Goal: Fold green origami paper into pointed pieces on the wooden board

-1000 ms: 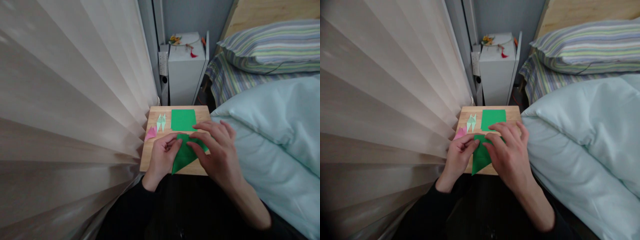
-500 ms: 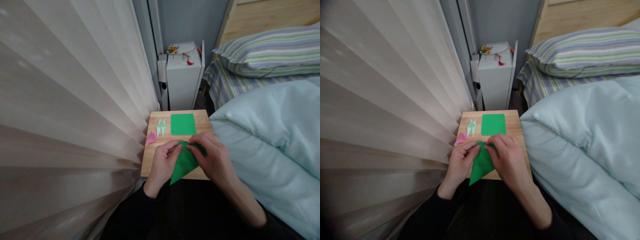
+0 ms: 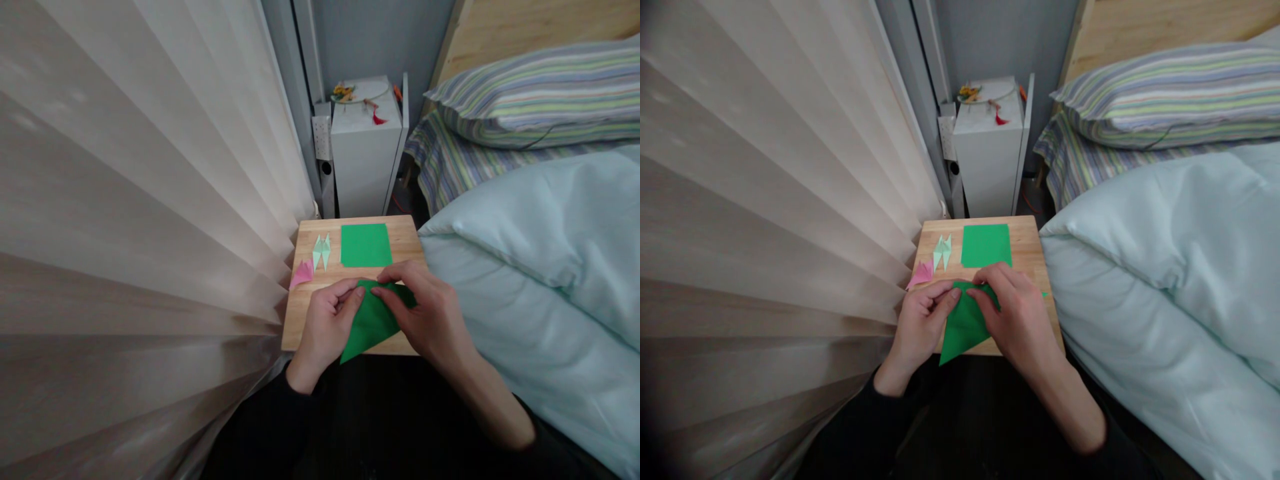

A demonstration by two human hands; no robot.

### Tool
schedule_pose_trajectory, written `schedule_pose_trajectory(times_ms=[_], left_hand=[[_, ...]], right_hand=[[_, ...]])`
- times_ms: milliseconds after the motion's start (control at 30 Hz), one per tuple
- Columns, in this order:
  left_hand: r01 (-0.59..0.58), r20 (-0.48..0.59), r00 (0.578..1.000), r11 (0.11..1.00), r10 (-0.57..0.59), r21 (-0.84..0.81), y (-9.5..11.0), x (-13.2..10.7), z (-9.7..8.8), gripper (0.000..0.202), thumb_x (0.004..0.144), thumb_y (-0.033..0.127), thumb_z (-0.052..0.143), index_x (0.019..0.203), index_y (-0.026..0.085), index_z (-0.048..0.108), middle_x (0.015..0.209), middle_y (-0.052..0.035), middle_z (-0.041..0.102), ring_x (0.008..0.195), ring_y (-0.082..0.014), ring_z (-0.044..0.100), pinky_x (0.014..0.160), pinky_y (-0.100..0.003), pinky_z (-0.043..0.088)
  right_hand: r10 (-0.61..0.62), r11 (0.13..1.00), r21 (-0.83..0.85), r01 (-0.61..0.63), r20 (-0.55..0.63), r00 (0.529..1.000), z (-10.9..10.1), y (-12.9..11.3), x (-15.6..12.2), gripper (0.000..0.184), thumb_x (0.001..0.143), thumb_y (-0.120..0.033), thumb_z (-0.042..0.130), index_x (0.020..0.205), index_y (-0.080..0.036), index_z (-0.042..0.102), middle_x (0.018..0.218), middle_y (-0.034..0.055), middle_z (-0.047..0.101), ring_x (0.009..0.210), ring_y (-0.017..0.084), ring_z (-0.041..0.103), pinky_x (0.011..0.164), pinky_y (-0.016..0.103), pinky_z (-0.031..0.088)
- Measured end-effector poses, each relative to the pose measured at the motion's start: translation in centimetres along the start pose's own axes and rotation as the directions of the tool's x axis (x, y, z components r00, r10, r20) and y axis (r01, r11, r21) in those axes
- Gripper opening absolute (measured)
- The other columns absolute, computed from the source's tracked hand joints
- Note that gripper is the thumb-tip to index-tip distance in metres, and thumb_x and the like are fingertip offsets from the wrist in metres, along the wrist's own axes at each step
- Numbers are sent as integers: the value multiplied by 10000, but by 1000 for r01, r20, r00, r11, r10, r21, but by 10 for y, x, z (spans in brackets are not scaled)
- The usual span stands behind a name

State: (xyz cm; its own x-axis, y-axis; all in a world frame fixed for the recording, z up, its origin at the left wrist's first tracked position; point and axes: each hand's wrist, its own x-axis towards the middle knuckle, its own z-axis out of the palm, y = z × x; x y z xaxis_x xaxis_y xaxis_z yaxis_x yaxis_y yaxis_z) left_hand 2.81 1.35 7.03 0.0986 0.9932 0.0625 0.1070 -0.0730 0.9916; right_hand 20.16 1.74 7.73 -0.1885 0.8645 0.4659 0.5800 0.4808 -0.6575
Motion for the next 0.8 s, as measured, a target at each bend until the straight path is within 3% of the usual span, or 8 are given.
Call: schedule_pose_trajectory(times_ms=[200, 800], left_hand=[[30, 11, 999, 999, -30, -12, 0, -1, 0, 225, 938, 305, 648, 884, 157, 809, 700, -22, 692, 599, -125, 556, 539, -229, 424], [94, -36, 994, 980, -102, -177, -3, -4, 2, 252, 854, 403, 792, 861, 154, 823, 736, -33, 740, 656, -137, 603, 591, -233, 456]], right_hand=[[22, 999, 36, -24, 44, 999, -1, 0, 1, 84, 976, -196, 659, 904, -231, 634, 897, 36, 731, 847, 220, 698, 778, 369, 539], [78, 995, 57, -77, -8, 997, 1, -3, 0, 58, 924, -198, 715, 920, -214, 660, 889, 38, 751, 837, 217, 719, 740, 332, 536]])
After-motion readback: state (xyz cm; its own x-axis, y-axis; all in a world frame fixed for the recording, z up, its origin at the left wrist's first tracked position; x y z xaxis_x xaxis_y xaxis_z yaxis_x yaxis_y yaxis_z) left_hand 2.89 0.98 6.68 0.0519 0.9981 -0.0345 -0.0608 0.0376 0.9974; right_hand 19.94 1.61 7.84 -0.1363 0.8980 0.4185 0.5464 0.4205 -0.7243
